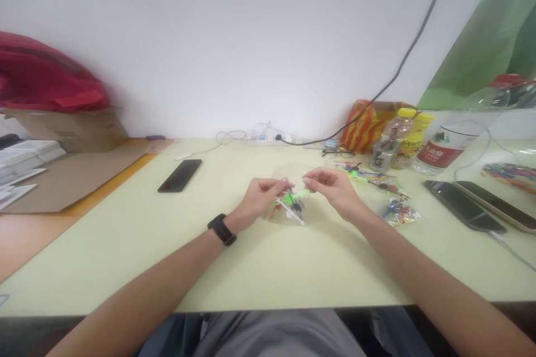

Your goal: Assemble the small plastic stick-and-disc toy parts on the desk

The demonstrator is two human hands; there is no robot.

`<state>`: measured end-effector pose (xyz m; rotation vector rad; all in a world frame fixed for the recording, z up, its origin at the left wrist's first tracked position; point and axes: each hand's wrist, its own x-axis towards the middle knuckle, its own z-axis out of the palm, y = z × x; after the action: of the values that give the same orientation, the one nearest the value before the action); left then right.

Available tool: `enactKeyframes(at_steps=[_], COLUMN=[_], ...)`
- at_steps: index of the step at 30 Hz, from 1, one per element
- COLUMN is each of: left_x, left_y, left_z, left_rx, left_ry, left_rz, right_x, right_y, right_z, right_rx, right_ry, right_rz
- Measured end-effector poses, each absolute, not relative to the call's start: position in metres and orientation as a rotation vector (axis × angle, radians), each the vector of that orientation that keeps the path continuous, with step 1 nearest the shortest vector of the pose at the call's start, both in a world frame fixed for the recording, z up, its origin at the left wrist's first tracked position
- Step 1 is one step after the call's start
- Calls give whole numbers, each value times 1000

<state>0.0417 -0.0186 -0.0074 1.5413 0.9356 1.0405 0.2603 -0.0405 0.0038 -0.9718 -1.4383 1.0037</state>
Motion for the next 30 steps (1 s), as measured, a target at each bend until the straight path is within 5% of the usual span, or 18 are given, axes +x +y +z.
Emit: enactKeyframes(at_steps=[30], left_x=[11], left_y=[14], left_z=[-6], left_rx=[1482], left_ry=[727], left_rz=[1065], right_x=[271], right_y=[-30], right_z=[-5], right_rx=[-903], right_ry=[-1253], right_rz=[1259])
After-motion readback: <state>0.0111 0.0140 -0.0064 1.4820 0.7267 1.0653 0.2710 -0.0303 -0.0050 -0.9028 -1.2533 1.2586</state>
